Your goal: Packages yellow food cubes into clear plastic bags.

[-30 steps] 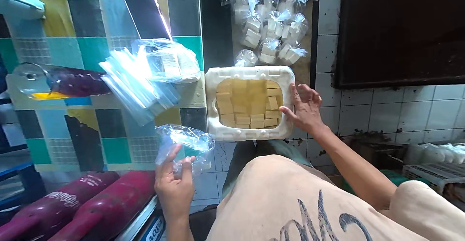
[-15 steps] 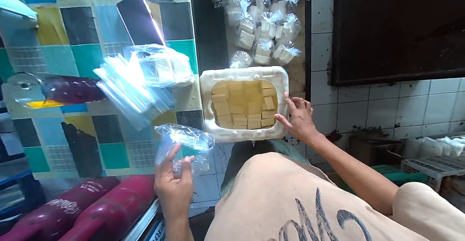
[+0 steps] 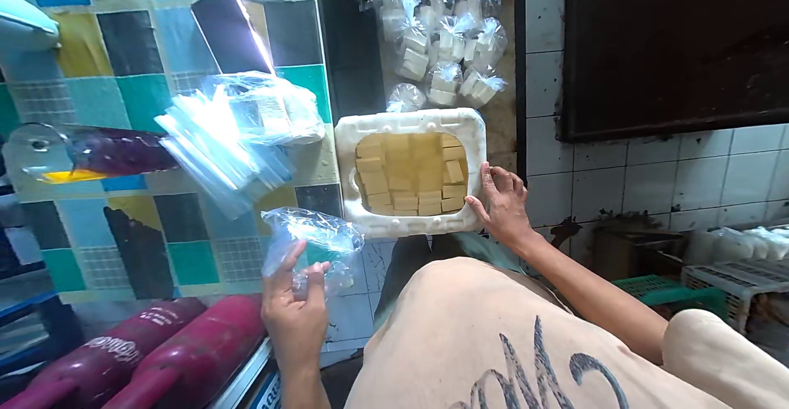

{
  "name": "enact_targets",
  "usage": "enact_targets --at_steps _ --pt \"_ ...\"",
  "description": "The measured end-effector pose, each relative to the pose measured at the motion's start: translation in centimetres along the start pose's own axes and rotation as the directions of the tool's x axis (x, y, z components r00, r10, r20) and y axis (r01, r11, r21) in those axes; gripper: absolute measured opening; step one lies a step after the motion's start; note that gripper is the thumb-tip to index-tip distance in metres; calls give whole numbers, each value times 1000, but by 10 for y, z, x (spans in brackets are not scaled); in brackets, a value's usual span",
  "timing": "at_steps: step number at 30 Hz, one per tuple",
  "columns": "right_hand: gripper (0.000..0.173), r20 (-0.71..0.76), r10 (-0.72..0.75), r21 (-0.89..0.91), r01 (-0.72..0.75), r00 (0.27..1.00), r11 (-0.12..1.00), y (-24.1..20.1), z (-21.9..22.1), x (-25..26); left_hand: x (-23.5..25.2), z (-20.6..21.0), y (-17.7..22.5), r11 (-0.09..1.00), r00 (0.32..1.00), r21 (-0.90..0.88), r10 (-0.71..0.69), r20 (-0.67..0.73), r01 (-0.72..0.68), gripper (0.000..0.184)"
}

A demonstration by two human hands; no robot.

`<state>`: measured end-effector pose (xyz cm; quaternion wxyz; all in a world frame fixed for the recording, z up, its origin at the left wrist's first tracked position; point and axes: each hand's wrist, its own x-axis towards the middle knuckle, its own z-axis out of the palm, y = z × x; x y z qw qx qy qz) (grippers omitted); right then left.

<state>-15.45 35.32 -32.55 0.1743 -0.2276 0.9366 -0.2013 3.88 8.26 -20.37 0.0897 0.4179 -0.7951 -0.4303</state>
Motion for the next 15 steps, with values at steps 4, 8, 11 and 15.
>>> enact_targets --at_steps 4,8,11,15 --pt "71 -19 -75 -100 73 997 992 7 2 -5 -1 -1 -1 1000 1000 24 16 3 -16 43" --pt "63 -46 -59 61 61 997 996 11 -3 -2 -2 0 -1 1000 1000 18 19 7 -19 42" --pt "57 26 39 274 -45 999 961 18 -8 1 -2 1 -1 1000 1000 13 28 6 -28 42" --pt "48 112 79 490 -125 991 863 27 -10 3 -3 2 0 1000 1000 10 26 10 -26 42"
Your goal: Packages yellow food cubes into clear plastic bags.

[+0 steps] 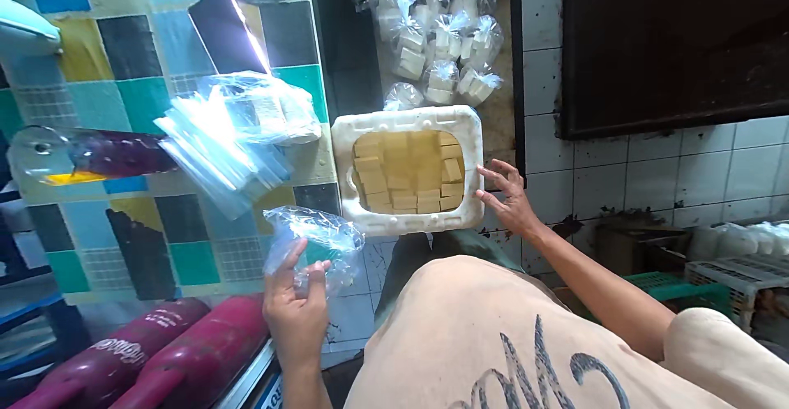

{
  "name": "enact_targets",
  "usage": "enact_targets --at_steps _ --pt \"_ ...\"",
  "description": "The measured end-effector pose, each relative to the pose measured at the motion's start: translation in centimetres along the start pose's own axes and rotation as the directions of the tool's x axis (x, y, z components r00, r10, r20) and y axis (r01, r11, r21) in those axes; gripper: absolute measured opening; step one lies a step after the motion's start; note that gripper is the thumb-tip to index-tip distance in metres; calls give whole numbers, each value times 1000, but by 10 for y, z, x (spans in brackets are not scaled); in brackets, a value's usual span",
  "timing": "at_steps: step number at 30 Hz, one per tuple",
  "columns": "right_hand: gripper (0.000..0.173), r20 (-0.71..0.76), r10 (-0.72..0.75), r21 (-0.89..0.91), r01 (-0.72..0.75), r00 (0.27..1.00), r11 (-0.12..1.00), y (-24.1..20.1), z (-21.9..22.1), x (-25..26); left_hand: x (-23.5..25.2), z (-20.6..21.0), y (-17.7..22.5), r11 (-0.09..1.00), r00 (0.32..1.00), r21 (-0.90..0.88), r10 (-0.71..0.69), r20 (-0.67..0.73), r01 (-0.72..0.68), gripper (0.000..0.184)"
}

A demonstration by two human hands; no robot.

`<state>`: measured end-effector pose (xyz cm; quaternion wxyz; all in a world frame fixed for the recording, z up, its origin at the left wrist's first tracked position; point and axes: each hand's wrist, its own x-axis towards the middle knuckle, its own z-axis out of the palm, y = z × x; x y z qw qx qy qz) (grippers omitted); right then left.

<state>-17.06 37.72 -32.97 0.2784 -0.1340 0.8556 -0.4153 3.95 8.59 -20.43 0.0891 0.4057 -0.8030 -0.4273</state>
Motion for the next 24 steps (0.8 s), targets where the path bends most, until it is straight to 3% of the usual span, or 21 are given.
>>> enact_targets --at_steps 3,7,16,20,22,24 --pt "45 51 56 155 -63 997 986 -1 -1 -2 -1 1 0 1000 1000 9 -4 -4 4 42" --pt "42 177 243 365 -293 954 883 -9 -2 -1 -2 1 2 1000 1000 13 -17 -6 17 43" --pt "37 285 439 264 -510 852 819 -37 -23 14 -3 2 4 1000 1000 7 -22 -11 22 43" --pt "36 340 534 249 -622 774 743 -45 -29 18 -4 2 4 1000 1000 3 -4 -10 4 42" --pt "39 316 506 278 -588 802 759 -42 -29 14 -5 1 4 1000 1000 7 -2 -13 2 42" --pt "45 247 370 275 -431 896 859 -30 -24 5 -5 1 4 1000 1000 8 -6 -12 6 42"
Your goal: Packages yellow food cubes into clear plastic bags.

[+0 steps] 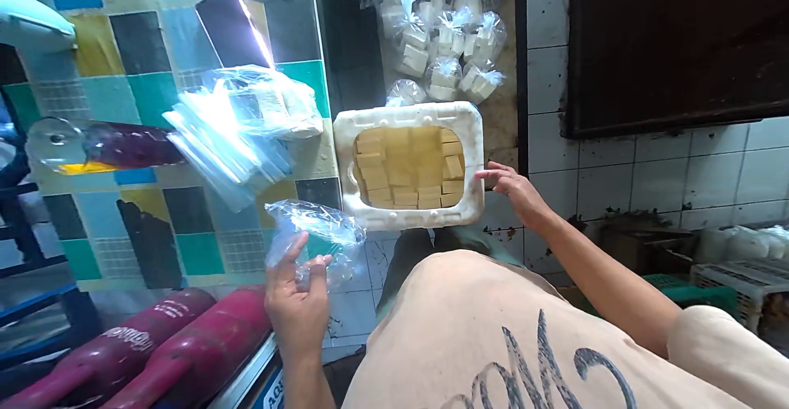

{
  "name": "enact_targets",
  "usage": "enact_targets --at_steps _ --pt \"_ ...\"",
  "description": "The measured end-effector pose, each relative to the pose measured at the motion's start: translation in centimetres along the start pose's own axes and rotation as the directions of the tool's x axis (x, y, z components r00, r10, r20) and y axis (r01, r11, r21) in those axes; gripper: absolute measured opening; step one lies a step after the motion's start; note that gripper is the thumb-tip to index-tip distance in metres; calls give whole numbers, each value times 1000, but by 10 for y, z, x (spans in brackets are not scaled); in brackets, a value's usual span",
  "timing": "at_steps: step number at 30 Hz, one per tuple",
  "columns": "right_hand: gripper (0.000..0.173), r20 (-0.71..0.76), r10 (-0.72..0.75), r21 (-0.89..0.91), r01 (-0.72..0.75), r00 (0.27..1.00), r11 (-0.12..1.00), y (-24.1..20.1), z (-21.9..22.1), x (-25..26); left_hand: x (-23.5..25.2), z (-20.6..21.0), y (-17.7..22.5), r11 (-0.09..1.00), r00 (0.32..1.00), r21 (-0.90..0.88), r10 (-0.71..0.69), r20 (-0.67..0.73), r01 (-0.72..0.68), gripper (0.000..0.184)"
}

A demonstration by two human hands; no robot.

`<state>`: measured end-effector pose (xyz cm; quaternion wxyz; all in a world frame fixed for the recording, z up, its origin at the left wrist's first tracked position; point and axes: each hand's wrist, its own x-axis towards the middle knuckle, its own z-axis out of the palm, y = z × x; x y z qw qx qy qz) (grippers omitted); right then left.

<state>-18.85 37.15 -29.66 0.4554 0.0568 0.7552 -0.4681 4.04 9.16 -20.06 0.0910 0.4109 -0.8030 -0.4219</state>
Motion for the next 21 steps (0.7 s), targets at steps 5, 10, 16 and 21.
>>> enact_targets --at_steps 5,10,16,21 --pt "65 -39 -443 -282 416 896 865 38 8 13 -1 -1 1 1000 1000 28 -7 8 7 42" --pt "62 -33 -674 -641 502 738 580 60 13 16 -3 -3 1 999 1000 46 -2 12 2 42" --pt "53 7 -744 -824 425 668 374 50 19 1 -5 -3 4 999 1000 50 -9 7 9 42" --pt "44 -10 -704 -828 388 710 404 39 24 -11 -7 -3 4 998 1000 66 -2 11 1 42"
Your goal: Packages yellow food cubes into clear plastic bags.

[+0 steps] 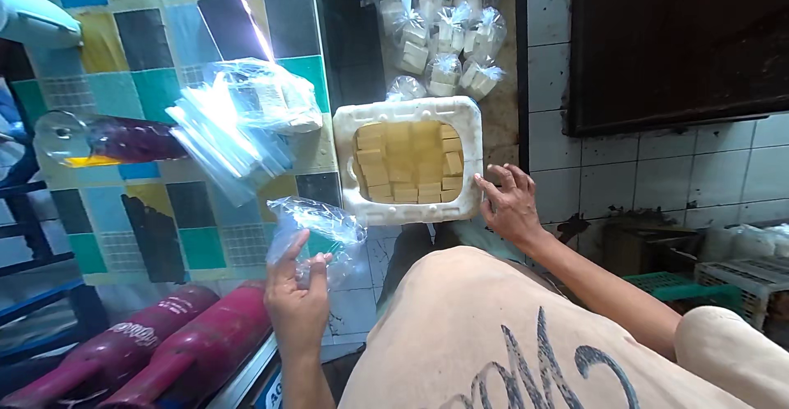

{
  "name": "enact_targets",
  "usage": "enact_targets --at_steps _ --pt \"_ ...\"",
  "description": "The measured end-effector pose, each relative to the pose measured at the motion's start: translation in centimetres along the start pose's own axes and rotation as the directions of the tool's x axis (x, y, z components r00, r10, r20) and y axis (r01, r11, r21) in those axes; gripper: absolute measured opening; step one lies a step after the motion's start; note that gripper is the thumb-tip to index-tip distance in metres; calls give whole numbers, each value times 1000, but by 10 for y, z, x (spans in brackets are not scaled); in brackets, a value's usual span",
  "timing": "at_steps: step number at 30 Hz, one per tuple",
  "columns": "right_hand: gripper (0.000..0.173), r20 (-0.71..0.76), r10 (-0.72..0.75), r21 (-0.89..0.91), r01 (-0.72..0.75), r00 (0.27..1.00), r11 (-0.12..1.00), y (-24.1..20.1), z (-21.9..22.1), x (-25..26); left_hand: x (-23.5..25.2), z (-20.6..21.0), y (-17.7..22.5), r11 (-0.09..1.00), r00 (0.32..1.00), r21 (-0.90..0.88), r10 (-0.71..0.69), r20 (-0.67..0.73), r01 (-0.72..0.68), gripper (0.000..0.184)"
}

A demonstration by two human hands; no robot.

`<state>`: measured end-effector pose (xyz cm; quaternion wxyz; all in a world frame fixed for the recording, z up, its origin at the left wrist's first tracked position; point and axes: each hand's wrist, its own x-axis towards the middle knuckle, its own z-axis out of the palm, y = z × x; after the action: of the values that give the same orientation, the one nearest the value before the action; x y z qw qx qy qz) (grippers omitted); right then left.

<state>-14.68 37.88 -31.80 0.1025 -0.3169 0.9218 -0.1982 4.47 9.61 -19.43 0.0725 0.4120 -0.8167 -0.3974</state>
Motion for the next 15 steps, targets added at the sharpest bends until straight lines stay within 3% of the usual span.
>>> enact_targets --at_steps 6,11,15 --pt "63 264 91 -41 -83 960 996 -19 -14 -3 -1 0 0 1000 1000 27 -6 15 6 41" --pt "60 316 90 4 -96 944 995 -19 -19 -4 -2 2 0 1000 1000 28 -11 26 10 41" --pt "56 388 145 134 -211 910 968 -14 -25 -3 0 3 1 999 999 39 -11 31 10 41"
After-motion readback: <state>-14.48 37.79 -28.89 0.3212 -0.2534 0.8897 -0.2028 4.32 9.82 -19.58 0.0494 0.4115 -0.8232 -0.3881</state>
